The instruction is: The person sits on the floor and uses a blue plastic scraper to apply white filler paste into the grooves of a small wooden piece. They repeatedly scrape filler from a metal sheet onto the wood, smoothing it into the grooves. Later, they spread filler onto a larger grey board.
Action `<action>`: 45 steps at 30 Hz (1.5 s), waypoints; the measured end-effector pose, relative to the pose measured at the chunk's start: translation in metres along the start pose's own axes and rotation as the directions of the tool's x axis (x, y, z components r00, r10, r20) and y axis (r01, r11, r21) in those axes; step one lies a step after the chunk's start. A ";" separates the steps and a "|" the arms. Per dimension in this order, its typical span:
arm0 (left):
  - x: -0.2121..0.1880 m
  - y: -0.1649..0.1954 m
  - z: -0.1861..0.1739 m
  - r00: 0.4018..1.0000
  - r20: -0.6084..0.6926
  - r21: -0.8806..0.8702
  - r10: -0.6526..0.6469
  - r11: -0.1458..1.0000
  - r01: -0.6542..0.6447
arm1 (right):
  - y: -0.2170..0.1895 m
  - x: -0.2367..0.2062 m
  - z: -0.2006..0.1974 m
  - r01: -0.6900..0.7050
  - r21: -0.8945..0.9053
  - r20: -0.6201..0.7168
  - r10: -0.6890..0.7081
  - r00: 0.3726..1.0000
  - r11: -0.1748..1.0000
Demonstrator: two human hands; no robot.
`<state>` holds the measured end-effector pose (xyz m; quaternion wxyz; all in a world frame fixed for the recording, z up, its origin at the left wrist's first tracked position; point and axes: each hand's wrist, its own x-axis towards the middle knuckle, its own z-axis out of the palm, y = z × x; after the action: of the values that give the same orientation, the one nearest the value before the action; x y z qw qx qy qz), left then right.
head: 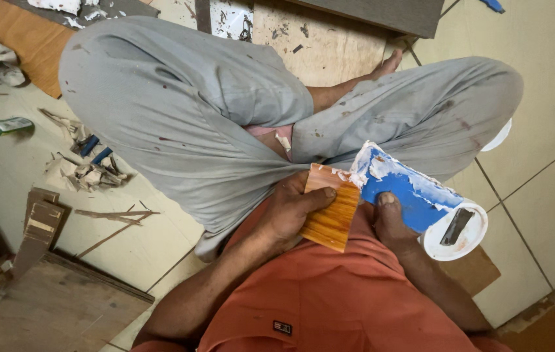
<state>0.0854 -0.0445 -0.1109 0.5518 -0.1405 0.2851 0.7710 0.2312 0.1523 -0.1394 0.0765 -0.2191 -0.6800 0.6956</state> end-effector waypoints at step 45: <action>0.029 -0.008 0.105 0.971 0.110 0.103 -0.211 0.974 0.199 | -0.086 0.001 -0.075 0.093 -0.592 -0.127 -0.207 0.970 0.801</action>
<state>0.0929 0.0426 -0.0446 0.6506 -0.0970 0.2702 0.7030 0.2447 0.2265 -0.0542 0.1240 -0.2410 -0.8648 0.4227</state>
